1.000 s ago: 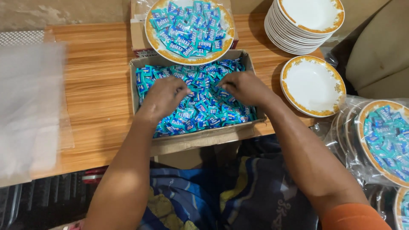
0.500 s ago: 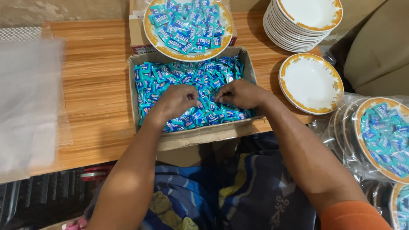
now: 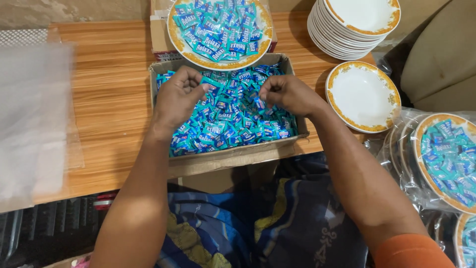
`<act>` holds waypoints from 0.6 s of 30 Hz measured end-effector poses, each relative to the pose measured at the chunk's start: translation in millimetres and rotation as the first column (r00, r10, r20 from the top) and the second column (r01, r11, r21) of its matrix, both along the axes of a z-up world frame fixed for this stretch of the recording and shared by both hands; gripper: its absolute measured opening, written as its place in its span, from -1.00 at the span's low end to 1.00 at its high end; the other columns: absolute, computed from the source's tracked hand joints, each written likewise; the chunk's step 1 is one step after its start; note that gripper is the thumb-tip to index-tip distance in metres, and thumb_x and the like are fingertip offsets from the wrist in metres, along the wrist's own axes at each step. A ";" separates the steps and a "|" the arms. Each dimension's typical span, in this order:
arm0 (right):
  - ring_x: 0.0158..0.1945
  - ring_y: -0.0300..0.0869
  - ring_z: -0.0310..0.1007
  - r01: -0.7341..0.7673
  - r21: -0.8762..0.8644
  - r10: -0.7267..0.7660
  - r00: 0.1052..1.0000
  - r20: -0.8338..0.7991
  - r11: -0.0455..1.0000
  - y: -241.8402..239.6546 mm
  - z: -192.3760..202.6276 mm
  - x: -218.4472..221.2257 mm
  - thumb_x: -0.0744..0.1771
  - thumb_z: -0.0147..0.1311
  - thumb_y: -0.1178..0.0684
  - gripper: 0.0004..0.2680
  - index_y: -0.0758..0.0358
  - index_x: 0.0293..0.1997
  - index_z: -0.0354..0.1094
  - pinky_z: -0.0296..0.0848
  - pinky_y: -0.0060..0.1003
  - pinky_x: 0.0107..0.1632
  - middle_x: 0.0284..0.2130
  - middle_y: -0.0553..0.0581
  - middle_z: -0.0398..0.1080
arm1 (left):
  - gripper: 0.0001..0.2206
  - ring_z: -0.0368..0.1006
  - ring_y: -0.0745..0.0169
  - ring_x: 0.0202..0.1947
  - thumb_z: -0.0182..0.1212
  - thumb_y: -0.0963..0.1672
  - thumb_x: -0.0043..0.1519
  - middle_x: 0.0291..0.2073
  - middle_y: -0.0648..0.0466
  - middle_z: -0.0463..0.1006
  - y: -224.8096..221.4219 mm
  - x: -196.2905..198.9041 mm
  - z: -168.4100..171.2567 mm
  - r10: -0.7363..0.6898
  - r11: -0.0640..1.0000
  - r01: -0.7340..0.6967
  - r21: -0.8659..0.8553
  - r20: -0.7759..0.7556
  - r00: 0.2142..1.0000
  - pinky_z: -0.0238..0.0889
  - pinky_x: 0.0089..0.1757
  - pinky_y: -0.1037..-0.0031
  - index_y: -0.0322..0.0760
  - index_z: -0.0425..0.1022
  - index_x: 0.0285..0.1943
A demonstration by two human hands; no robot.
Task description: The person sorts small blue candy packets from a cardboard box onto plates by hand, occasionally moving the plates to different stacks.
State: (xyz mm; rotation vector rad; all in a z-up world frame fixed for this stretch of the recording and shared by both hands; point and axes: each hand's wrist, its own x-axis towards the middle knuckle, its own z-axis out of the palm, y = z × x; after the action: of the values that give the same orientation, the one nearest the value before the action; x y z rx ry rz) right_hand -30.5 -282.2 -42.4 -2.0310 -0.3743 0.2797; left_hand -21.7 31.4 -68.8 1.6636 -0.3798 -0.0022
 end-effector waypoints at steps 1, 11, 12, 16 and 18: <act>-0.37 -0.15 0.51 -0.001 0.000 0.001 1.000 0.001 1.000 1.5 0.3 -1.5 0.34 0.13 0.25 -0.96 0.34 -0.20 0.49 0.42 -0.36 -0.35 -0.49 0.18 0.51 | -0.83 0.62 0.28 -0.33 0.32 -0.20 0.31 -0.33 0.00 0.55 -0.9 2.6 -2.0 0.001 1.000 -0.001 0.000 0.001 1.000 0.43 -0.24 0.54 -0.31 0.43 0.00; -0.17 -0.19 0.54 0.177 0.275 -0.303 0.789 0.534 0.945 36.5 29.7 -5.7 0.36 0.21 0.27 -0.95 0.34 -0.13 0.46 0.50 -0.38 -0.18 -0.21 0.18 0.52 | -0.92 0.59 0.29 -0.28 0.30 -0.30 0.28 -0.26 -0.03 0.59 -11.8 3.4 27.5 0.269 0.952 -0.307 0.010 0.457 0.848 0.46 -0.29 0.56 -0.36 0.53 -0.14; -0.14 -0.19 0.51 0.247 0.122 -0.261 0.680 0.686 0.961 37.7 30.9 -4.7 0.38 0.18 0.23 -0.95 0.25 -0.12 0.46 0.47 -0.34 -0.13 -0.17 0.12 0.53 | -0.91 0.56 0.27 -0.24 0.33 -0.30 0.26 -0.20 0.01 0.59 -15.0 2.2 33.8 0.284 0.912 -0.404 0.070 0.602 0.747 0.51 -0.24 0.53 -0.31 0.56 -0.17; -0.10 -0.01 0.53 0.221 -0.077 -0.049 0.515 0.856 0.972 45.6 26.4 5.8 0.37 0.19 0.30 -0.93 0.30 -0.11 0.43 0.49 -0.13 -0.05 -0.19 0.20 0.51 | -0.88 0.49 0.05 -0.12 0.33 -0.31 0.22 -0.18 -0.03 0.52 -16.9 14.7 23.6 0.143 0.883 -0.422 0.205 0.740 0.658 0.35 -0.09 0.28 -0.34 0.49 -0.19; -0.04 -0.01 0.52 0.278 -0.193 0.032 0.494 0.869 0.941 48.7 15.7 12.4 0.40 0.18 0.22 -0.92 0.13 -0.10 0.40 0.27 -0.06 0.03 -0.13 0.05 0.54 | -0.85 0.30 -0.05 -0.24 0.23 -0.34 0.23 -0.26 -0.07 0.39 -21.6 19.4 18.7 0.054 0.836 -0.456 0.306 0.780 0.623 0.19 -0.23 0.20 -0.36 0.36 -0.24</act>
State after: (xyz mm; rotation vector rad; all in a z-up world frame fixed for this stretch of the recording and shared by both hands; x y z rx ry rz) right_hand -18.1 -233.5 -26.7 -2.3752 -0.8364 -0.9156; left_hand -2.3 9.8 -50.2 2.1628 -0.8030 0.9319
